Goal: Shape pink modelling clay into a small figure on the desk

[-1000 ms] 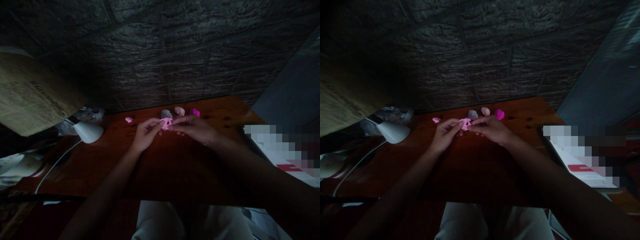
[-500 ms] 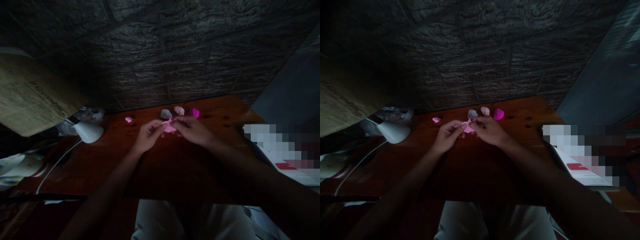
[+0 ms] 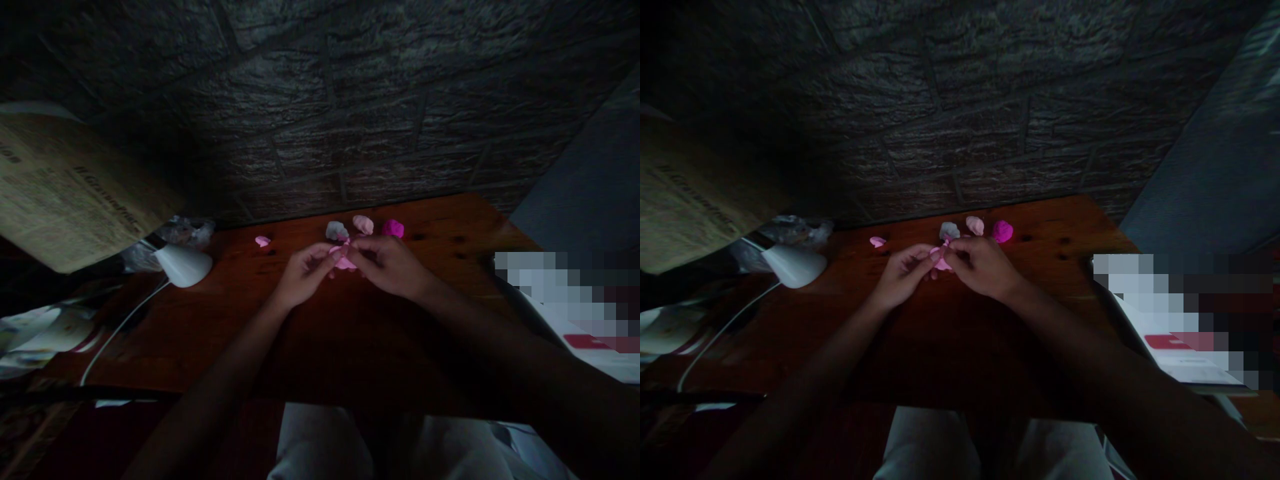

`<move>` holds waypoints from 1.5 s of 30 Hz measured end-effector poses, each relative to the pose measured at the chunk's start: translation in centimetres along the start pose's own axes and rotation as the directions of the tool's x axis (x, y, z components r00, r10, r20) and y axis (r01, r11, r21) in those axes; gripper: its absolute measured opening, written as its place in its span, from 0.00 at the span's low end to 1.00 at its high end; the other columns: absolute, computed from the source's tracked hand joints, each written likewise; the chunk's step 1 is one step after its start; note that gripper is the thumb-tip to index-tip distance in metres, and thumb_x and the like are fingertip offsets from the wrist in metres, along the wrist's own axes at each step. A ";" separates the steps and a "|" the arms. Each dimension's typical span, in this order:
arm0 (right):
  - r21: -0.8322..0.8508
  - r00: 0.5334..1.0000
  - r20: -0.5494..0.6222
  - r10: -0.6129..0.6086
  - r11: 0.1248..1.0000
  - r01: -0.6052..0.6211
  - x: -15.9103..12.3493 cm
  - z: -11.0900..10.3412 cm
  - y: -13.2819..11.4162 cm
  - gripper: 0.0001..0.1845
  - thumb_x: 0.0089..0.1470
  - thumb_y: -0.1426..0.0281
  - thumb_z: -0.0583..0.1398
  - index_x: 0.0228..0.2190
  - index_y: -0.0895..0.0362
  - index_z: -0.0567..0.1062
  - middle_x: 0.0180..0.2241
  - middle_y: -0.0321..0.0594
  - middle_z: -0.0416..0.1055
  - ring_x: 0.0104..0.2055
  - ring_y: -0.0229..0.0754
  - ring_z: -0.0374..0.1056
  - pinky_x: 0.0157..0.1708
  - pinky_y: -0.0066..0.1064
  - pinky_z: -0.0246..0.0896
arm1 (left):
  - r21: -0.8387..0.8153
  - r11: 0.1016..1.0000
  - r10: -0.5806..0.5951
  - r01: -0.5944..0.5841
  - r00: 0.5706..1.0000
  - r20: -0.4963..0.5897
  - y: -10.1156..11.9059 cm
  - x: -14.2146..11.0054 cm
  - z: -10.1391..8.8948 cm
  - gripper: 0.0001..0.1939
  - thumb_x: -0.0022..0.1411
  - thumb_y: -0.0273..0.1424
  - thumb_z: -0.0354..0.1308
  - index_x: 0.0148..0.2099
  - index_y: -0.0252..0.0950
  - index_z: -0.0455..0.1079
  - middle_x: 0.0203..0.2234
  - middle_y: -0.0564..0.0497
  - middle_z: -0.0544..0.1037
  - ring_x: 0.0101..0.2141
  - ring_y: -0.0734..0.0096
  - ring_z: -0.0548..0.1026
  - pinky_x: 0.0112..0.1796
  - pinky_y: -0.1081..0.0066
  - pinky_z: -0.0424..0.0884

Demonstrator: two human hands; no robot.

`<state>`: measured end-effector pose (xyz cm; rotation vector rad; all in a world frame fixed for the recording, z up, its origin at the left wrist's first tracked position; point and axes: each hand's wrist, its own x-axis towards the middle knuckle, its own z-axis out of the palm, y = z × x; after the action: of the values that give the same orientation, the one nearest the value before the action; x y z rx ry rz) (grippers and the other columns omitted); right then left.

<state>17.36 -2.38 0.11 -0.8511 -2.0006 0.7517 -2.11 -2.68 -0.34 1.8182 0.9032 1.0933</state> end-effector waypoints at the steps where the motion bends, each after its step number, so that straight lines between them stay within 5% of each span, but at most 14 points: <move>1: 0.002 1.000 -0.001 -0.002 1.000 0.002 0.0 0.0 -0.1 0.19 0.65 0.64 0.54 0.25 0.58 0.73 0.23 0.36 0.70 0.25 0.35 0.64 0.30 0.30 0.56 | 0.006 1.000 -0.002 0.002 1.000 0.010 0.0 0.0 0.0 0.11 0.66 0.39 0.61 0.40 0.36 0.77 0.28 0.52 0.81 0.25 0.76 0.74 0.25 0.75 0.68; 9: 0.124 0.975 0.100 0.199 0.970 -0.211 0.0 0.3 0.3 0.21 0.64 0.55 0.56 0.30 0.58 0.76 0.25 0.39 0.74 0.26 0.37 0.69 0.26 0.29 0.62 | 0.086 0.996 0.038 -0.036 0.999 -0.021 -0.2 0.0 -0.8 0.11 0.66 0.38 0.61 0.39 0.35 0.78 0.26 0.52 0.79 0.24 0.77 0.73 0.26 0.76 0.69; 16: 0.439 0.977 0.129 0.171 0.873 -0.211 0.3 -0.1 0.1 0.20 0.51 0.59 0.69 0.42 0.57 0.77 0.32 0.37 0.77 0.29 0.35 0.69 0.27 0.26 0.66 | 0.087 0.996 0.039 -0.036 0.999 -0.033 -0.3 -0.2 -0.8 0.14 0.65 0.41 0.61 0.39 0.35 0.78 0.28 0.50 0.82 0.28 0.74 0.77 0.28 0.75 0.70; 27: 0.487 0.975 0.017 0.220 0.850 -0.200 0.4 0.0 0.7 0.11 0.52 0.64 0.67 0.35 0.57 0.80 0.28 0.35 0.76 0.26 0.33 0.68 0.27 0.28 0.67 | 0.063 0.995 -0.071 0.073 0.997 -0.027 -0.3 0.0 -0.6 0.26 0.69 0.48 0.53 0.29 0.35 0.77 0.23 0.48 0.80 0.22 0.76 0.72 0.24 0.75 0.66; 36: 0.560 0.964 0.048 0.261 0.793 -0.242 0.6 0.0 -0.3 0.17 0.54 0.55 0.67 0.29 0.57 0.79 0.28 0.36 0.78 0.29 0.33 0.71 0.31 0.26 0.69 | 0.061 0.998 -0.006 0.008 0.999 -0.033 0.1 -0.2 -0.5 0.11 0.65 0.38 0.62 0.41 0.37 0.81 0.29 0.49 0.84 0.25 0.76 0.75 0.26 0.76 0.69; 45: 0.639 0.918 0.103 0.383 0.681 -0.356 0.6 0.1 1.3 0.12 0.48 0.66 0.73 0.35 0.57 0.82 0.31 0.39 0.80 0.32 0.36 0.76 0.36 0.30 0.75 | 0.115 0.990 0.090 -0.076 0.988 -0.124 -0.4 -0.3 0.1 0.13 0.57 0.37 0.70 0.42 0.36 0.81 0.34 0.46 0.85 0.33 0.68 0.82 0.38 0.68 0.79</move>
<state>17.37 -1.13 -0.67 -0.8298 -1.3595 1.5420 -2.20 -2.83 -0.83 1.9069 0.9883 1.2469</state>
